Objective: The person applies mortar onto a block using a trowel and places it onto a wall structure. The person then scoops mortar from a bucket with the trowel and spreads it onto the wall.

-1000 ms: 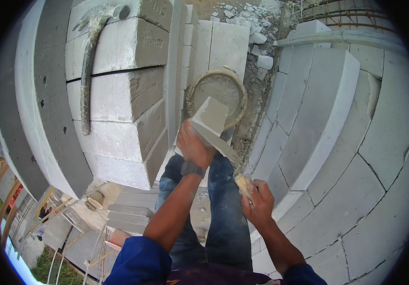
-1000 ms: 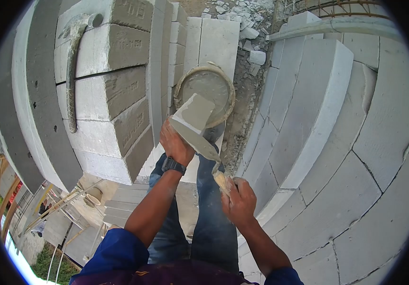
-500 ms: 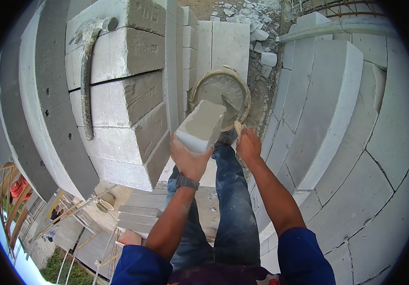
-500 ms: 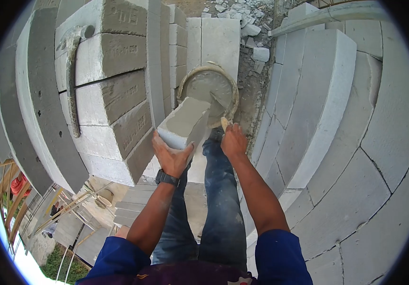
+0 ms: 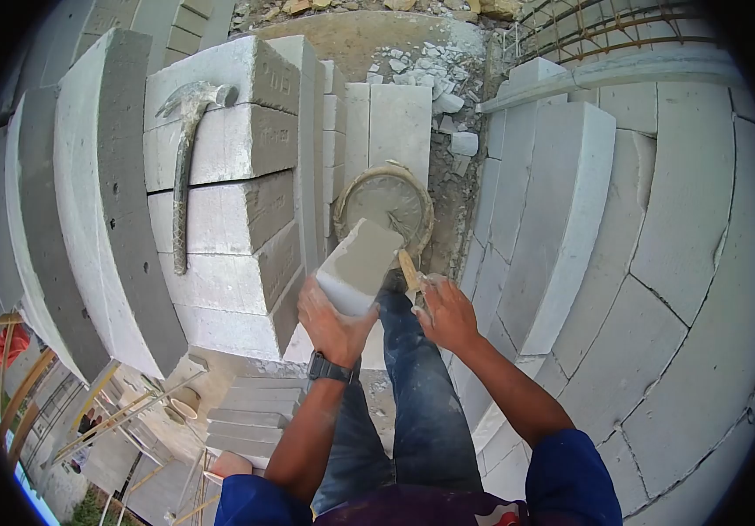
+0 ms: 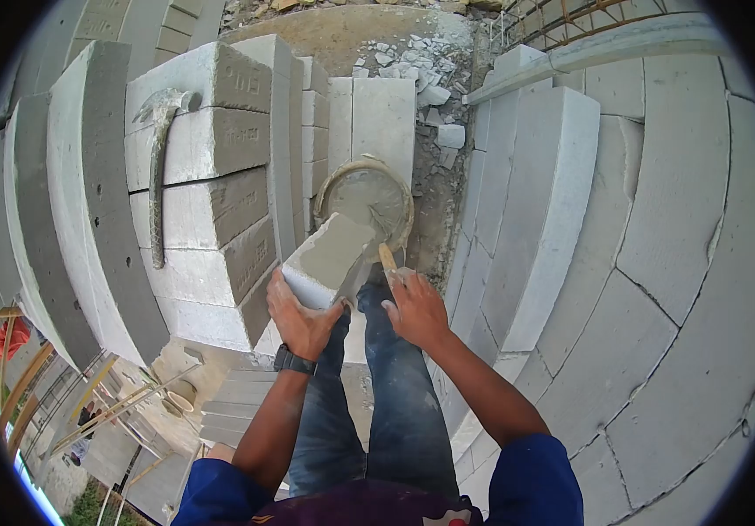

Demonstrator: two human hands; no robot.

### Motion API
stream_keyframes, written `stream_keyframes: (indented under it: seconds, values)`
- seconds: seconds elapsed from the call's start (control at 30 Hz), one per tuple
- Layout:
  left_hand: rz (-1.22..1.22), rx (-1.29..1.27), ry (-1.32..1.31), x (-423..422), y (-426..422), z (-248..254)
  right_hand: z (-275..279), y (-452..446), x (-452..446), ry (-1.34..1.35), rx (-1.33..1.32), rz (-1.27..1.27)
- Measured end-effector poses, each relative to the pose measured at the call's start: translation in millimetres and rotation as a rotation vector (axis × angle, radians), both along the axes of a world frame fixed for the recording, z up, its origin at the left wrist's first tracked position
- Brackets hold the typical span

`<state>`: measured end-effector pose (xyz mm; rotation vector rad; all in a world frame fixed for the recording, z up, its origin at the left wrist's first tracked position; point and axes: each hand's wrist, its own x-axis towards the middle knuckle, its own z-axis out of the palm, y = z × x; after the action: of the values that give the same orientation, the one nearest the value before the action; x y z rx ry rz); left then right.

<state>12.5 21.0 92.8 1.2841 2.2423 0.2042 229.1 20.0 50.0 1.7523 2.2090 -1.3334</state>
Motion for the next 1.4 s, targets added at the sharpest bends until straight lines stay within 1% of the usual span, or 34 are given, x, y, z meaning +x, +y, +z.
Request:
stream_keyframes:
  seconds: [0.07, 0.17, 0.27, 0.37, 0.47, 0.57, 0.67, 0.77, 0.87, 0.97, 1.0, 1.1, 1.13, 1.23, 1.27, 1.37, 1.4]
  values:
    - [-0.088, -0.061, -0.03, 0.8, 14.4, 18.1, 45.8, 22.4, -6.9, 0.096, 0.229, 0.143]
    - [-0.298, 0.061, -0.028, -3.3, 14.6, 21.8, 105.1, 62.4, -22.4, 0.158, 0.305, 0.43]
    - [-0.33, 0.103, -0.141, -4.7, 19.3, 45.8, 140.3, 93.2, -40.6, 0.043, 0.357, 0.672]
    - [-0.385, 0.17, -0.114, -2.5, 19.5, 66.4, 149.1, 101.3, -59.4, -0.017, 0.497, 0.708]
    - [-0.446, 0.218, -0.001, 2.1, 17.6, 90.7, 165.3, 107.2, -74.6, -0.033, 0.585, 0.801]
    - [-0.279, 0.124, -0.234, -6.3, 15.5, 114.7, 185.8, 113.2, -87.6, -0.061, 0.558, 0.888]
    - [-0.285, 0.217, -0.184, -15.3, 4.8, 133.4, 205.6, 109.4, -97.6, -0.06, 0.532, 0.951]
    - [-0.364, 0.321, -0.29, -36.9, -9.3, 151.1, 249.9, 104.2, -101.5, -0.08, 0.554, 0.961]
    - [-0.463, 0.367, -0.314, -69.0, -10.9, 189.2, 310.6, 98.4, -102.5, -0.188, 0.533, 0.946]
    - [-0.554, 0.436, -0.311, -74.5, -12.4, 195.8, 371.9, 93.8, -97.6, -0.331, 0.595, 0.926]
    - [-0.546, 0.501, -0.345, -72.3, -7.3, 210.3, 389.7, 89.7, -96.5, -0.382, 0.612, 0.904]
    - [-0.58, 0.579, -0.358, -55.8, 6.6, 254.2, 428.4, 77.2, -89.1, -0.627, 0.677, 0.765]
    - [-0.606, 0.626, -0.303, -50.7, 12.1, 268.0, 438.1, 73.7, -88.9, -0.736, 0.692, 0.749]
    - [-0.656, 0.721, -0.269, -38.7, 27.8, 293.8, 472.0, 73.8, -102.0, -0.798, 0.697, 0.785]
    - [-0.667, 0.721, -0.238, -37.3, 31.9, 304.9, 472.2, 76.6, -103.4, -0.777, 0.746, 0.83]
    - [-0.684, 0.643, -0.167, -36.5, 48.2, 315.4, 456.6, 96.0, -106.9, -0.624, 0.617, 0.763]
    - [-0.711, 0.639, -0.135, -36.6, 55.9, 317.0, 462.4, 101.8, -105.8, -0.567, 0.628, 0.76]
